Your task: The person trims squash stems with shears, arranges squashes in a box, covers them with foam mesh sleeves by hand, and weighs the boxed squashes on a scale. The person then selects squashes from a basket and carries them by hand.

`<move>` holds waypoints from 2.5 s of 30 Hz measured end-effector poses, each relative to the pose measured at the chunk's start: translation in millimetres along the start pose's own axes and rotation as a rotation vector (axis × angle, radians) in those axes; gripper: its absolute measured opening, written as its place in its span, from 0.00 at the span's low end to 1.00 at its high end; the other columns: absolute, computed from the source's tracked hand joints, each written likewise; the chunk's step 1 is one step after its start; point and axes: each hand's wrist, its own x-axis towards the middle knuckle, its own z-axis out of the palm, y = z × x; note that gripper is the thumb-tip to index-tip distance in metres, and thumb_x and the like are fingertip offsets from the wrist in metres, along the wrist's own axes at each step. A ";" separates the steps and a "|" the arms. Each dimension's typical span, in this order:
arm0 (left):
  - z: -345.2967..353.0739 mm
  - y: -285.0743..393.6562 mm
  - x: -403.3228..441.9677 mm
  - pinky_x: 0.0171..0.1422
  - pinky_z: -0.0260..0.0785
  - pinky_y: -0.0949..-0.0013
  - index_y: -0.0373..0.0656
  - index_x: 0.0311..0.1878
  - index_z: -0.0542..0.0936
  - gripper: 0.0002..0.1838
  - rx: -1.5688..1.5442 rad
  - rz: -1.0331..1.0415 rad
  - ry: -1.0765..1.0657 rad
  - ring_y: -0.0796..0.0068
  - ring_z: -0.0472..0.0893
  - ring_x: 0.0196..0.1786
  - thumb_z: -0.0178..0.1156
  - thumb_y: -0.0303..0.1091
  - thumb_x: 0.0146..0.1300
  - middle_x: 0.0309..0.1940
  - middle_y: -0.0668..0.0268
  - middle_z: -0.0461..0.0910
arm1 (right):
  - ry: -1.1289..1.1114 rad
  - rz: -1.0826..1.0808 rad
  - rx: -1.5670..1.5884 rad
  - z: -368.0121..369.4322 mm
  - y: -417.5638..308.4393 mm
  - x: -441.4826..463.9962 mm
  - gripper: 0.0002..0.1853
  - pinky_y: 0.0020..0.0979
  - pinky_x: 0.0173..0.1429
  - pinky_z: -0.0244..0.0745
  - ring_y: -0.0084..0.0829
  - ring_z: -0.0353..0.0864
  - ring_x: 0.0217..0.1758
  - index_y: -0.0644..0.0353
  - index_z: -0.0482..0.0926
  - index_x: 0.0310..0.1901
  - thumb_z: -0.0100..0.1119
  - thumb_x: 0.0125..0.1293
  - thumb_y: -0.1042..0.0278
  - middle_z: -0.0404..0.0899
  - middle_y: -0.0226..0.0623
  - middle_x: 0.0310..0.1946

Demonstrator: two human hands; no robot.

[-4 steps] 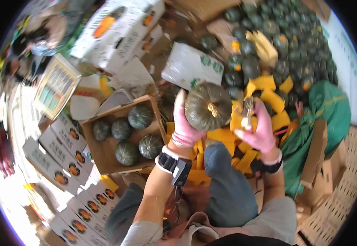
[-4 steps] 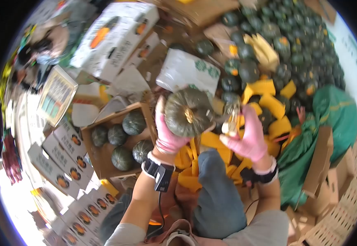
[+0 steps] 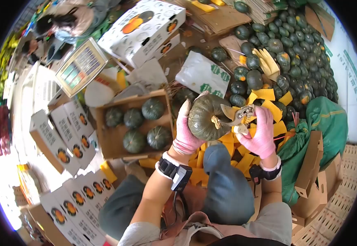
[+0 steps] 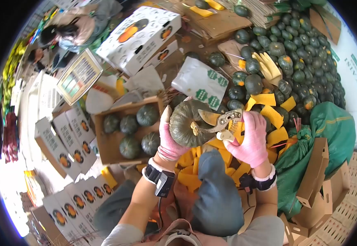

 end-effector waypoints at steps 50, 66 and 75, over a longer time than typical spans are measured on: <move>100.7 261.1 -176.0 0.55 0.72 0.59 0.54 0.59 0.70 0.41 3.349 -0.334 0.370 0.51 0.72 0.54 0.72 0.44 0.34 0.51 0.55 0.69 | -0.459 0.170 -0.326 87.2 64.0 40.2 0.23 0.45 0.51 0.71 0.48 0.75 0.47 0.58 0.70 0.41 0.68 0.44 0.62 0.76 0.43 0.39; -74.7 338.4 -81.8 0.64 0.66 0.62 0.40 0.67 0.62 0.49 1.326 0.413 0.098 0.64 0.74 0.58 0.72 0.42 0.39 0.56 0.58 0.74 | -0.606 0.276 1.046 186.0 -53.5 90.4 0.24 0.20 0.39 0.66 0.16 0.67 0.33 0.63 0.69 0.46 0.66 0.44 0.75 0.72 0.28 0.37; -76.7 357.3 -76.9 0.68 0.62 0.63 0.36 0.68 0.61 0.53 1.591 0.333 0.068 0.62 0.72 0.61 0.71 0.50 0.38 0.59 0.56 0.71 | -0.654 0.092 0.976 199.0 -46.4 94.5 0.31 0.23 0.51 0.67 0.20 0.70 0.41 0.64 0.69 0.52 0.67 0.43 0.68 0.75 0.31 0.41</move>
